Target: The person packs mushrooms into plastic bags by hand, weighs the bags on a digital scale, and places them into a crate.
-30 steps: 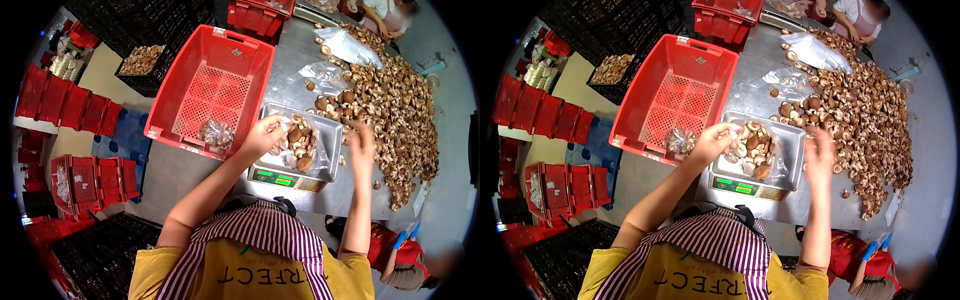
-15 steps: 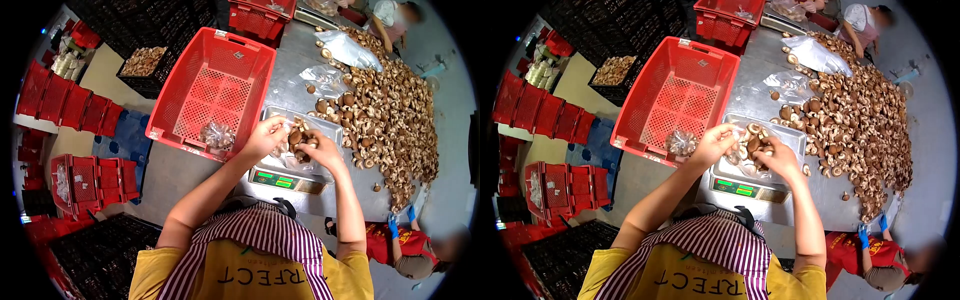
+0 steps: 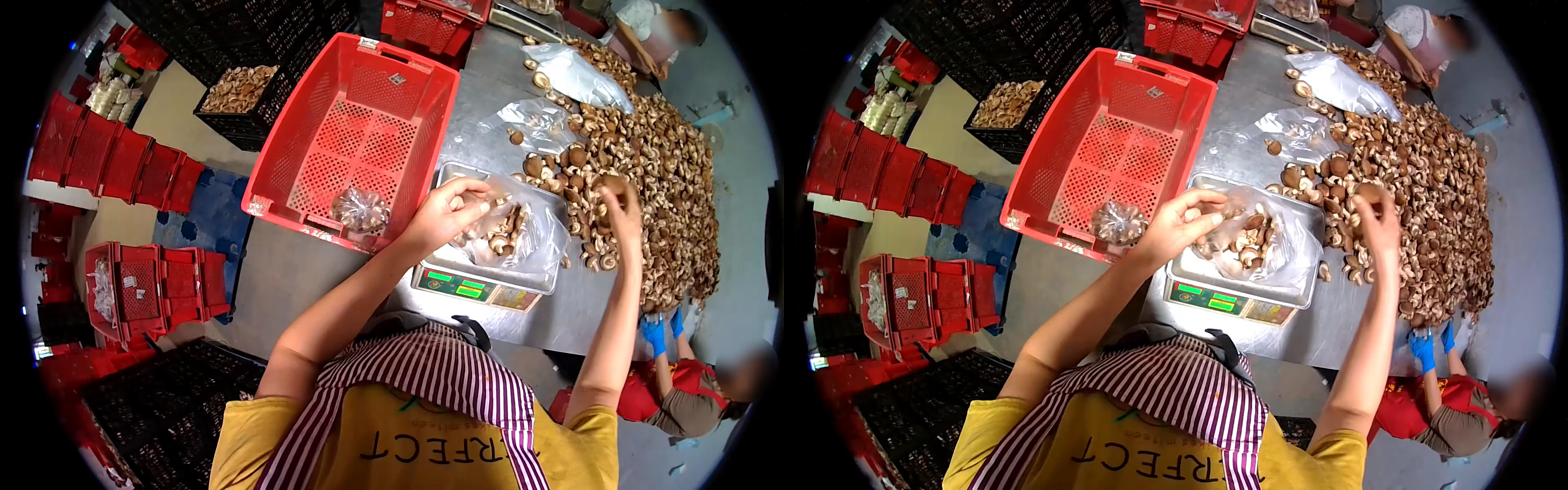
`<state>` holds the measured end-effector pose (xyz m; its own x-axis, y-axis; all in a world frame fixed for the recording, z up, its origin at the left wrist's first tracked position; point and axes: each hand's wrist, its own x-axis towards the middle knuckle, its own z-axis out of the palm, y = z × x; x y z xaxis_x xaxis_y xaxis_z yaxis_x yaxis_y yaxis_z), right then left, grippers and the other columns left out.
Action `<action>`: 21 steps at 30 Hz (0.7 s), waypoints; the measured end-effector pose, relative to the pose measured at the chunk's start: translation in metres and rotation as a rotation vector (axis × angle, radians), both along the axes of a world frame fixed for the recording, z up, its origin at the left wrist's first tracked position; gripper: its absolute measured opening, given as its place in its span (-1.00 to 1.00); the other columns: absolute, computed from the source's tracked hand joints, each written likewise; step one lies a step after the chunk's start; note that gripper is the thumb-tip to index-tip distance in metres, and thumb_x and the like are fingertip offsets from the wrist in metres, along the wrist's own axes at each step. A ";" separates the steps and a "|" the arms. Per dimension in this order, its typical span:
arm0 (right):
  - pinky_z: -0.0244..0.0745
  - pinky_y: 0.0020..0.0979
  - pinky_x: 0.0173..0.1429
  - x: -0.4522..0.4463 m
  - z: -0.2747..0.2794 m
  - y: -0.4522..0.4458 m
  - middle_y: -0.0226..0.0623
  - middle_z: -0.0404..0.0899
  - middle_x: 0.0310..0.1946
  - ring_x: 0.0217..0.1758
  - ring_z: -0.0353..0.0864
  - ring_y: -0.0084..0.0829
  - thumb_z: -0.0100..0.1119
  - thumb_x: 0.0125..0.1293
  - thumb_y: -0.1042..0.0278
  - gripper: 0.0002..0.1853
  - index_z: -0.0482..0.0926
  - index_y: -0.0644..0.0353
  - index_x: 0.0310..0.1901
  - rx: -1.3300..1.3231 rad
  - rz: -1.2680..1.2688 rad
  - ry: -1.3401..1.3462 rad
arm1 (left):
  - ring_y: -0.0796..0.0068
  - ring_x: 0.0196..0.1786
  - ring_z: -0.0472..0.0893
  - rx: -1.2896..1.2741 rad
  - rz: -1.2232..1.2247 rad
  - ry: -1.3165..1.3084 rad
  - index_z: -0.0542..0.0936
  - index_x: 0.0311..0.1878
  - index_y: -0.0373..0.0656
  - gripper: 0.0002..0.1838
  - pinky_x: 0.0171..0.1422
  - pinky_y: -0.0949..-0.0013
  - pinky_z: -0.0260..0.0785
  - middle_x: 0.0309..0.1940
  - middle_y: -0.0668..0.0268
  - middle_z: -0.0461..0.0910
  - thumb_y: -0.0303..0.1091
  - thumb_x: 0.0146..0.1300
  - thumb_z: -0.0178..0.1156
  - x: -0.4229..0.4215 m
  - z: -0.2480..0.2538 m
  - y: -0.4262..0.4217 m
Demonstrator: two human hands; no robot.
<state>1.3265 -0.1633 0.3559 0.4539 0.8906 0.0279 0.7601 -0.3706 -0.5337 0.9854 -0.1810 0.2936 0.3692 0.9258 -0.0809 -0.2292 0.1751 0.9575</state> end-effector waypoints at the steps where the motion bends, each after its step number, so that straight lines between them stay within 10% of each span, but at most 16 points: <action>1: 0.52 -0.11 0.16 0.026 -0.020 0.003 0.02 0.49 0.16 0.12 0.57 -0.18 0.16 0.32 -0.11 -0.26 0.27 0.18 0.39 0.167 0.000 -0.400 | 0.73 -0.46 0.48 0.026 -0.029 0.026 0.46 0.17 -0.28 -0.62 -0.37 0.62 0.36 -0.37 0.40 0.57 -0.37 0.34 0.20 -0.002 0.001 -0.001; 3: 0.26 -0.04 0.39 0.035 -0.002 -0.002 0.00 0.39 0.28 0.37 0.35 -0.11 0.10 0.38 -0.05 -0.34 0.28 0.15 0.39 0.242 -0.055 -0.365 | 0.78 -0.36 0.47 -0.010 -0.033 0.004 0.48 0.11 -0.32 -0.66 -0.34 0.62 0.37 -0.16 0.35 0.56 -0.43 0.31 0.21 -0.004 0.006 -0.001; 11: 0.51 -0.44 0.03 -0.070 -0.020 -0.065 -0.30 0.66 -0.15 -0.09 0.60 -0.48 0.19 0.34 0.36 -0.77 0.62 0.17 -0.01 0.274 0.265 0.372 | 0.78 -0.42 0.45 -0.022 -0.025 0.012 0.51 0.06 -0.30 -0.69 -0.41 0.62 0.32 -0.35 0.42 0.56 -0.40 0.30 0.23 -0.006 0.004 -0.003; 18: 0.45 -0.30 0.11 -0.096 -0.019 -0.077 -0.14 0.58 -0.07 -0.03 0.58 -0.22 0.26 0.24 0.36 -0.65 0.54 0.27 0.05 0.247 0.362 0.057 | 0.80 -0.45 0.44 0.009 -0.029 -0.040 0.52 0.07 -0.28 -0.62 -0.44 0.64 0.30 -0.37 0.40 0.55 -0.31 0.25 0.31 0.002 0.002 -0.008; 21: 0.34 -0.15 0.24 -0.085 -0.028 -0.085 0.02 0.45 0.11 0.18 0.43 -0.02 0.32 0.19 0.24 -0.43 0.41 0.25 0.20 0.265 0.330 -0.228 | 0.37 -0.24 0.65 0.334 0.027 0.267 0.50 0.17 -0.23 -0.38 -0.06 0.34 0.50 -0.14 0.15 0.64 -0.16 0.06 0.45 0.015 -0.013 -0.007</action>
<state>1.2413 -0.2485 0.3276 0.1043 0.9350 0.3391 0.9230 0.0360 -0.3832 1.0007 -0.1883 0.2806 0.3510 0.9264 0.1360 0.0337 -0.1576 0.9869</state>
